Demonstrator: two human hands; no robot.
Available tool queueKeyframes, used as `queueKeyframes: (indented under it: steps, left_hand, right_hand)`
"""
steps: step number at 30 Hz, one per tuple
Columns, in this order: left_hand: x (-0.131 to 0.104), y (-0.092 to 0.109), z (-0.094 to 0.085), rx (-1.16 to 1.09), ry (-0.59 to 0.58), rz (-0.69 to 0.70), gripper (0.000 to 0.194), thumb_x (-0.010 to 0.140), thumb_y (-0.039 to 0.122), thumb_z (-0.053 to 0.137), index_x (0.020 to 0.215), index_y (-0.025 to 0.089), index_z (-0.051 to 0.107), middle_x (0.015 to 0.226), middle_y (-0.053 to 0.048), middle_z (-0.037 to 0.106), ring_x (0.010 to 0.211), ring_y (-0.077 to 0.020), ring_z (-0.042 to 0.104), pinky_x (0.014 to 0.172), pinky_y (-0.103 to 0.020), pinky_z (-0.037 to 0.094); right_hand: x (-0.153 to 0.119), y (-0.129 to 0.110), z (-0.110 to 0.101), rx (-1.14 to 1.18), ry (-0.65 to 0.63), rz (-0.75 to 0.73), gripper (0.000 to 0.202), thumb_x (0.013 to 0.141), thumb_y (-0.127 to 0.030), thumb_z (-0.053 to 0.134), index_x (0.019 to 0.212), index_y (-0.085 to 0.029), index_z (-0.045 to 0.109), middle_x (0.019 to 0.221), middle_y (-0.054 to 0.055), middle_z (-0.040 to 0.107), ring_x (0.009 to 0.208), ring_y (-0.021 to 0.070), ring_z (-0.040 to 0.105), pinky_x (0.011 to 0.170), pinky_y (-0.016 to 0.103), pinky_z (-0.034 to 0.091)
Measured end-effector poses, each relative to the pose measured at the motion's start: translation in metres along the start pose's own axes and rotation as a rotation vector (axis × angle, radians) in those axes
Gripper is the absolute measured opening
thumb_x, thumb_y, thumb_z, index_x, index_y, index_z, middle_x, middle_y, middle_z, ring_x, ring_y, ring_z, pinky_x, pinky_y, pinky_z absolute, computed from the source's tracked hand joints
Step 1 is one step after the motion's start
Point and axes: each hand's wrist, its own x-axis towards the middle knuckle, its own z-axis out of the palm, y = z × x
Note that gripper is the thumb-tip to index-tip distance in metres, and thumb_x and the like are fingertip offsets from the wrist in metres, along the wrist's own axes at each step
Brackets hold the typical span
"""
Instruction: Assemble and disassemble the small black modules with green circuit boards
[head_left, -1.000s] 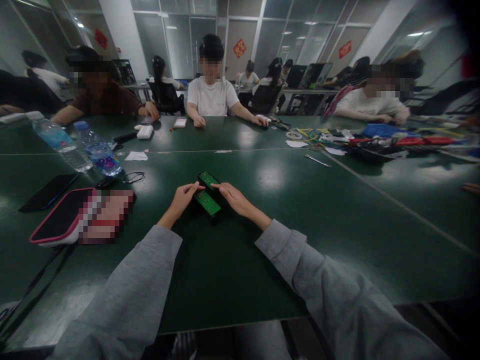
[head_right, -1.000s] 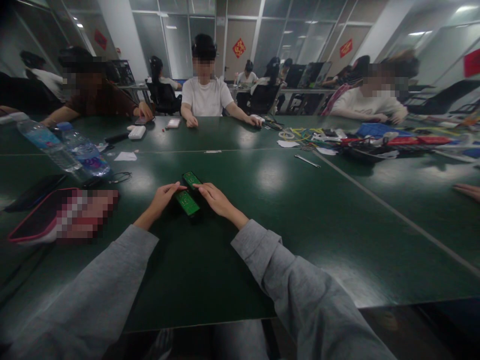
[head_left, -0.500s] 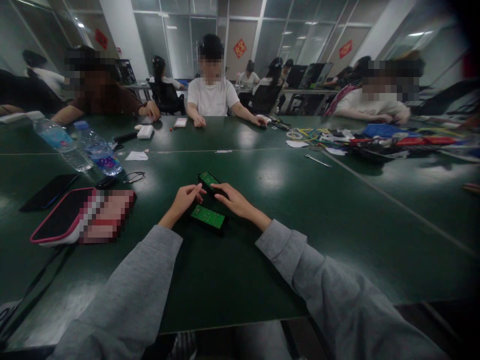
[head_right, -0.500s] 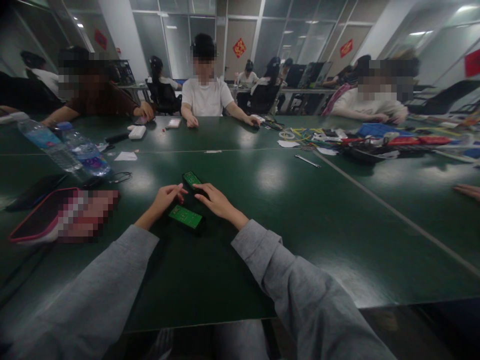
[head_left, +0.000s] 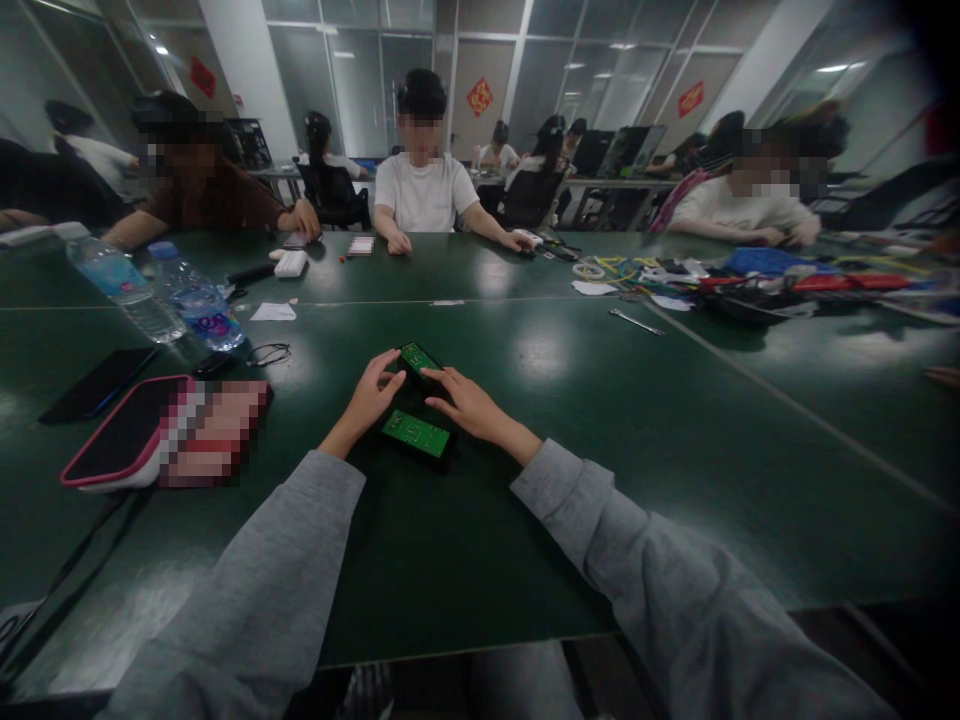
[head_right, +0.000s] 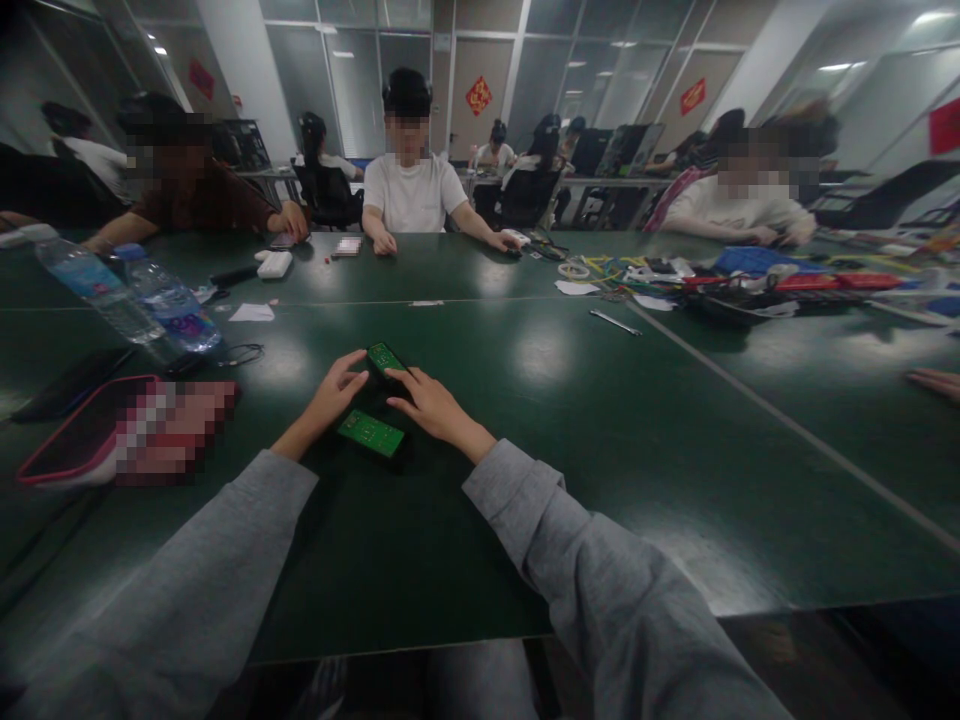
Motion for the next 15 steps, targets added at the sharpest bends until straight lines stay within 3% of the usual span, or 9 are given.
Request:
queueKeyframes:
  steps: [4,15]
  left_hand:
    - [-0.0003,-0.0007,-0.0003,0.088,-0.040,0.060,0.048,0.094,0.039,0.058,0.140,0.024,0.055,0.157,-0.015,0.037,0.104,-0.0227,0.067,0.087,-0.044,0.059]
    - [-0.0006,-0.0014,-0.0005,0.128,-0.068,0.042,0.045,0.095,0.037,0.056,0.138,0.025,0.059,0.152,-0.014,0.045,0.103,-0.0208,0.067,0.093,-0.045,0.057]
  right_hand:
    - [0.0002,-0.0008,0.0010,-0.035,0.003,0.000,0.056,0.102,-0.052,0.047,0.150,-0.026,0.038,0.135,0.013,0.053,0.119,0.0280,0.058,0.101,0.051,0.051]
    - [-0.0005,-0.0040,-0.0002,-0.063,-0.012,0.009,0.057,0.102,-0.050,0.046,0.151,-0.024,0.036,0.138,0.015,0.050,0.120,0.0291,0.058,0.102,0.051,0.050]
